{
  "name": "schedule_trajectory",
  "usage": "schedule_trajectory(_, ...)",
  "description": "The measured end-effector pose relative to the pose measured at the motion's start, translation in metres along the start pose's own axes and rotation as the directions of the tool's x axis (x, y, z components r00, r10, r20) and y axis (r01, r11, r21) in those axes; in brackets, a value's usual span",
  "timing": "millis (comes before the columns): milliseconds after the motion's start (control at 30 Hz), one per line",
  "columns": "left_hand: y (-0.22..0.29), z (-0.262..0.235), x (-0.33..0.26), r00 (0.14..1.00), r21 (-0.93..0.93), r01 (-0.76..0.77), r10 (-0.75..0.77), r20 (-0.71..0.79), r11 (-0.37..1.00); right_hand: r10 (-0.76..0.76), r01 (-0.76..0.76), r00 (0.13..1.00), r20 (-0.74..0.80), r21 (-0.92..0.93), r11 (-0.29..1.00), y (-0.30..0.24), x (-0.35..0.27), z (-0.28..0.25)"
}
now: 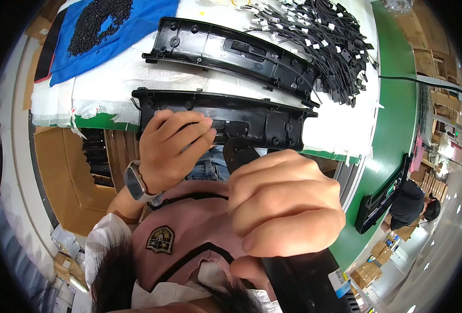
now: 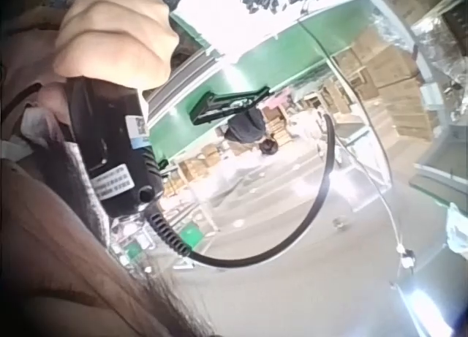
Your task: Assembling plastic housing components using an electric screwdriver and screws.
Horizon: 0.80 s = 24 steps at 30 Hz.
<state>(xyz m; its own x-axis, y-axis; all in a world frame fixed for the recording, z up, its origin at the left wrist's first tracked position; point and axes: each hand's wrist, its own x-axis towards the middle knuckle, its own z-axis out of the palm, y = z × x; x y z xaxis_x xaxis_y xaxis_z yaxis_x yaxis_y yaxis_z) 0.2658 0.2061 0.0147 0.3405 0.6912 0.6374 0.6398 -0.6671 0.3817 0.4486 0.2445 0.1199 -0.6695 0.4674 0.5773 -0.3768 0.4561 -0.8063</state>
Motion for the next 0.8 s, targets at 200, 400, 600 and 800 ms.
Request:
schedule_trajectory(200,-0.001,0.000,-0.007,0.999,0.005,0.024,-0.024,0.038,1.000,-0.039,0.034,0.996,-0.074,-0.062,0.998,0.013,-0.002,0.011)
schedule_trajectory(400,0.010,-0.019,0.002,0.997,0.021,-0.037,0.036,0.067,0.999,-0.212,0.272,0.957,-0.200,0.350,0.896,-0.024,-0.013,-0.009)
schedule_trajectory(600,-0.007,-0.036,0.051,0.997,0.008,-0.073,0.073,-0.013,0.997,-0.465,0.545,0.837,-0.287,0.507,0.668,-0.058,-0.035,-0.010)
schedule_trajectory(800,-0.044,-0.026,0.114,0.979,-0.039,-0.048,0.054,0.194,0.998,-0.248,0.322,0.935,-0.255,0.310,0.895,-0.068,-0.068,-0.033)
